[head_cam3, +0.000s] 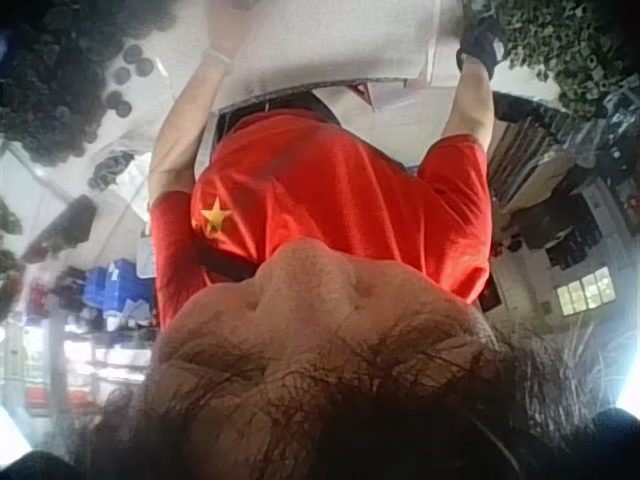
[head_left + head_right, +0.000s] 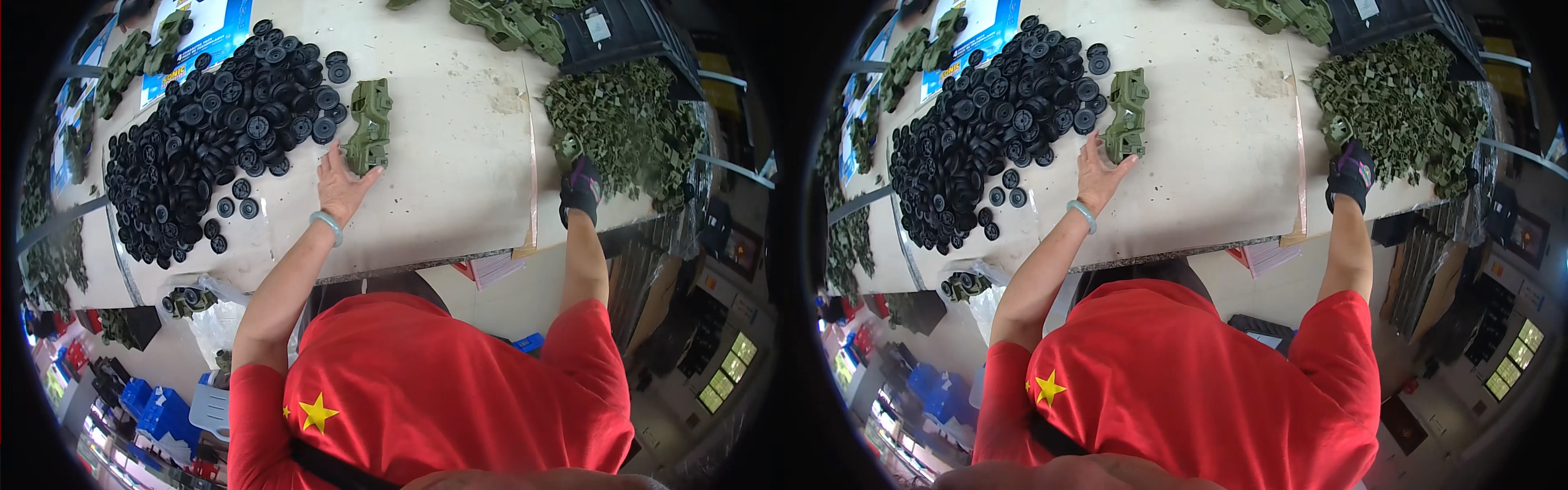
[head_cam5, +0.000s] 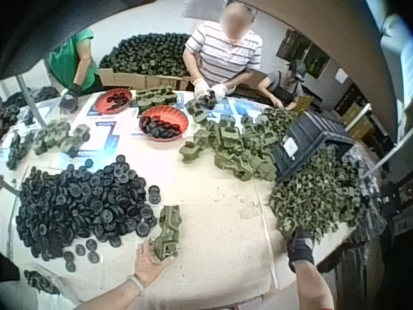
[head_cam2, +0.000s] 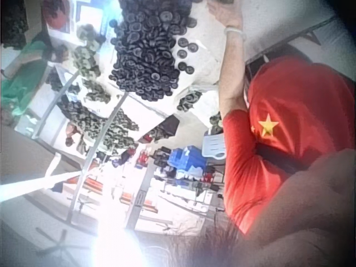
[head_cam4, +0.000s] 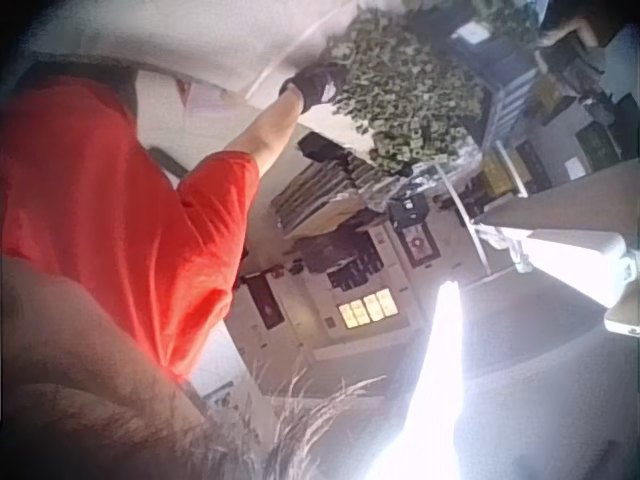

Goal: Assembling small green toy tanks by attaching wheels and upper chassis components.

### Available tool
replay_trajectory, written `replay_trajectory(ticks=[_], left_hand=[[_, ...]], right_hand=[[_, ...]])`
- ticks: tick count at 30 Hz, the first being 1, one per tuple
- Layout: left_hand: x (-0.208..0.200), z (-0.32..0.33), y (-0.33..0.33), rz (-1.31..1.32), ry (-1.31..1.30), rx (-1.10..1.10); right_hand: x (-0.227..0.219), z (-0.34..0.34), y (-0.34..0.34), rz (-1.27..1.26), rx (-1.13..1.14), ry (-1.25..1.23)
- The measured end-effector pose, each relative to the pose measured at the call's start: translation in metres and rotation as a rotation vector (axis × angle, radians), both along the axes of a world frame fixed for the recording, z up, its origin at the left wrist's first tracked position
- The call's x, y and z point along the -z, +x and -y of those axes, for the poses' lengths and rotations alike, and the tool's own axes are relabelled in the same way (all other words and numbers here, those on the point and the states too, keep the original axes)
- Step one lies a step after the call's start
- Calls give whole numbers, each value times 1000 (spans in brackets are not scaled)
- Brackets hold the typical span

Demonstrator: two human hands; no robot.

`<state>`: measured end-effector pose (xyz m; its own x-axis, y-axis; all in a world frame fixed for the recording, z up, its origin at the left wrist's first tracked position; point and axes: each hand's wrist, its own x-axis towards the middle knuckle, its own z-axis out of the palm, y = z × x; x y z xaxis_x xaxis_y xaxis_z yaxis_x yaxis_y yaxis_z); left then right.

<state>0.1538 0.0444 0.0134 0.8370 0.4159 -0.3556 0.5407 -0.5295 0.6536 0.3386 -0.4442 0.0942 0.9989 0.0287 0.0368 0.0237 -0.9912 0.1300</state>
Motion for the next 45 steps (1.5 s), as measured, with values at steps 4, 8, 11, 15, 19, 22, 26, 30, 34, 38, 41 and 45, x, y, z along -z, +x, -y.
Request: replay_trajectory(ticks=[4, 8, 11, 15, 19, 22, 26, 30, 34, 38, 41, 45], left_hand=[[10, 9, 14, 6, -81, -43], [3, 11, 15, 148, -252, -131], [-9, 9, -5, 302, -218, -144], [-29, -1, -43, 352, -185, -12], [-65, -18, -78, 418, -173, 152], [-85, -36, -100, 414, -203, 240], [-114, -57, -122, 376, -226, 321], [-125, -82, -150, 314, -270, 396], [-126, -88, -169, 345, -263, 413], [-124, -94, -182, 346, -276, 385], [-126, -98, -189, 346, -316, 353], [-124, -105, -201, 301, -332, 358]], right_hand=[[6, 6, 3, 20, -106, -56], [-15, -27, -23, 123, -114, 85], [-24, -76, -33, 183, -396, 154], [-10, -147, -20, 66, -597, 220], [-27, -210, -9, -107, -665, 154], [-68, -268, -41, -466, -1066, 462], [-66, -310, -82, -460, -1460, 297], [-68, -326, -91, -532, -1517, 389], [-77, -337, -109, -695, -1527, 490], [-83, -344, -125, -773, -1457, 576], [-88, -351, -132, -776, -1430, 636], [-91, -358, -138, -787, -1436, 666]])
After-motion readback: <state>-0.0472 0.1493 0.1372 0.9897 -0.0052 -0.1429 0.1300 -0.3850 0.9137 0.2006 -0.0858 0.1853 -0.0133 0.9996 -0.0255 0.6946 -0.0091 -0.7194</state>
